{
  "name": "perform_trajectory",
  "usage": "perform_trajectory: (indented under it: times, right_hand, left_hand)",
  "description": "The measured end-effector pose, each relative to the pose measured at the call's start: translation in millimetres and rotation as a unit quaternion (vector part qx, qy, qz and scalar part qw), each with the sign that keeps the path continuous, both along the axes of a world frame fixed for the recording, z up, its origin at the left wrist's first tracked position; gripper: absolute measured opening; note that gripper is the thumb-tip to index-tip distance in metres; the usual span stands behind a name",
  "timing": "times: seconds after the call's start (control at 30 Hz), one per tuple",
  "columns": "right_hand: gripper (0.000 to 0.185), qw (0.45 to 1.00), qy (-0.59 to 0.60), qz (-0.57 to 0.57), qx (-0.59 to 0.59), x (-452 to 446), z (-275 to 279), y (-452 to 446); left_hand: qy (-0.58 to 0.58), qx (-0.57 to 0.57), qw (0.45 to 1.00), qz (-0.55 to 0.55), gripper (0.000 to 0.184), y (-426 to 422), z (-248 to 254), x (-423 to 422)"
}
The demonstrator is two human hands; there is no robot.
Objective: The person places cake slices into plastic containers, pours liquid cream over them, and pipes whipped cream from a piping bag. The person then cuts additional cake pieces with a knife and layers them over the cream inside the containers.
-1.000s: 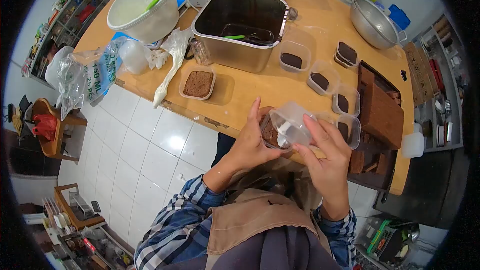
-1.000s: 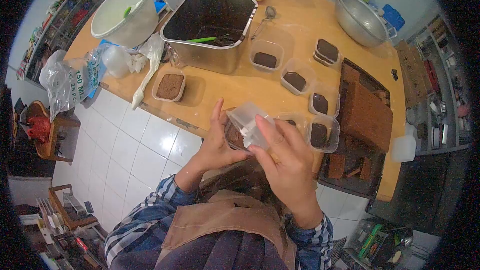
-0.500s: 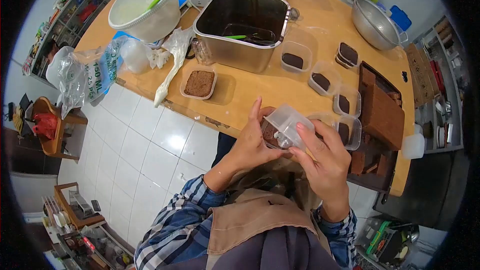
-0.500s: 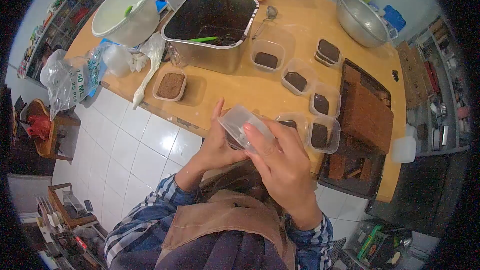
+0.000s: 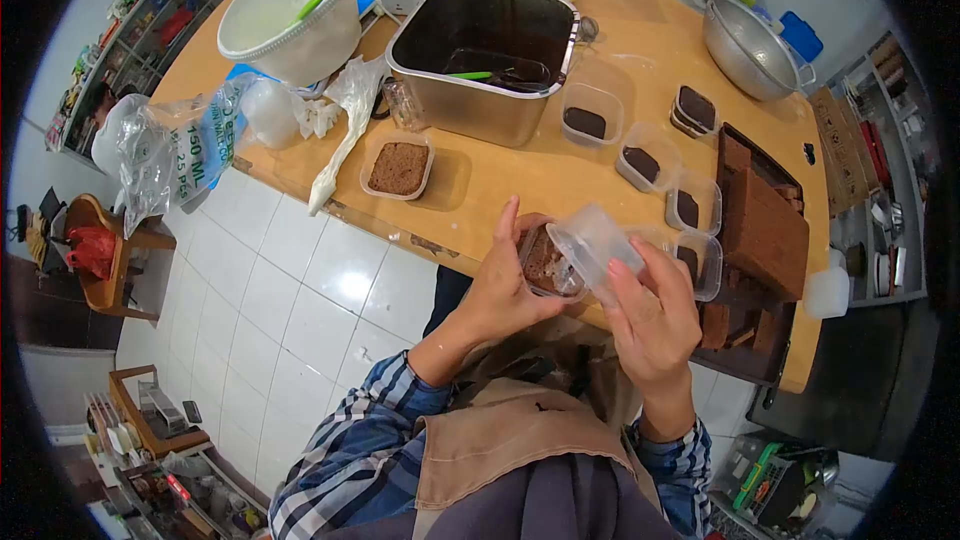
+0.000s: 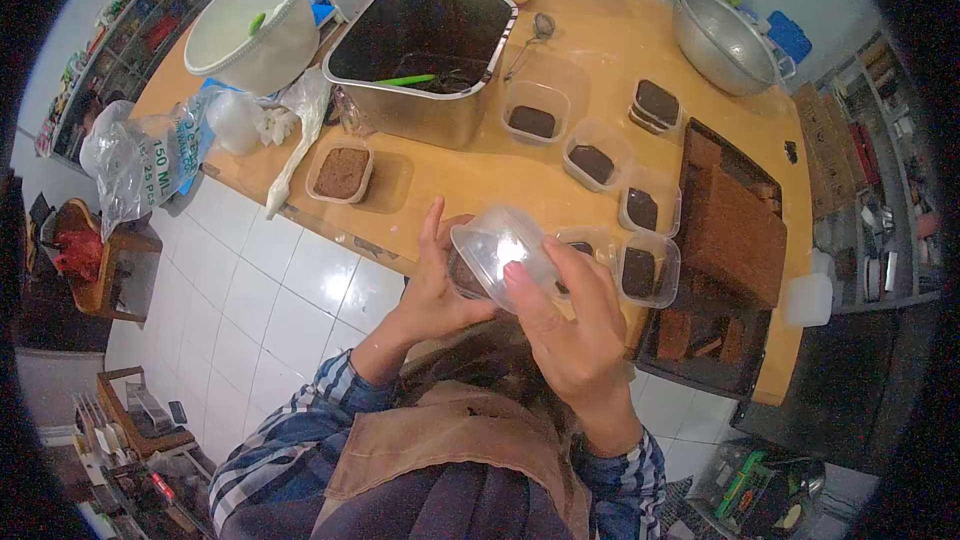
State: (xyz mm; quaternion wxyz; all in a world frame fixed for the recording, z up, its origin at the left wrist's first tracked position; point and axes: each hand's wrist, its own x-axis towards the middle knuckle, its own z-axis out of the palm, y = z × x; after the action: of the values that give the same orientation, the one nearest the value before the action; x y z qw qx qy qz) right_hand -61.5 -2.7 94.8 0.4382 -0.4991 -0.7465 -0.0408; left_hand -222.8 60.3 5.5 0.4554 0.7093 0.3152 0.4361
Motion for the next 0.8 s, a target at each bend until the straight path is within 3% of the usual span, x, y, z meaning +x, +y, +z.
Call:
perform_trajectory:
  times: [0.1, 0.2, 0.3, 0.4, 0.43, 0.5, 0.6, 0.7, 0.8]
  right_hand:
    - [0.043, 0.998, -0.02, 0.011, -0.053, 1.4, -10.2, 4.2]
    - [0.046, 1.0, 0.007, -0.008, -0.001, -0.9, -10.4, 3.5]
    - [0.048, 0.998, 0.003, 0.009, -0.069, -1.2, -15.8, 6.6]
    - [0.047, 0.995, 0.088, -0.034, -0.036, -4.0, -26.1, 11.5]
    - [0.046, 0.973, 0.206, -0.036, -0.094, -6.7, -27.8, 13.8]
    - [0.045, 0.878, 0.433, -0.038, -0.202, -10.8, -29.8, 22.6]
    - [0.042, 0.854, 0.459, 0.03, -0.244, -0.2, -37.6, 42.8]
    - [0.045, 0.793, 0.539, 0.05, -0.279, -1.4, -37.7, 66.4]
    - [0.05, 0.812, 0.492, -0.022, -0.312, -1.2, -33.0, 84.3]
  left_hand:
    - [-0.015, -0.018, 1.0, -0.002, 0.119, 0.4, -6.3, 1.2]
    - [-0.002, -0.001, 1.0, 0.013, 0.118, 1.6, -8.9, -0.2]
    - [0.006, 0.033, 0.999, 0.041, 0.117, 2.0, -7.6, -0.5]
    - [0.028, 0.05, 0.996, 0.07, 0.119, 4.9, -11.9, -5.4]
    - [0.031, 0.038, 0.996, 0.072, 0.121, 5.9, -12.9, -9.5]
    - [0.029, 0.028, 0.996, 0.083, 0.123, 7.9, -16.3, -16.8]
    - [0.032, 0.043, 0.993, 0.107, 0.124, 9.2, -16.0, -25.1]
    - [0.045, 0.047, 0.99, 0.124, 0.124, 4.7, -10.0, -31.0]
    - [0.021, 0.03, 0.991, 0.125, 0.123, 3.4, -11.8, -34.8]
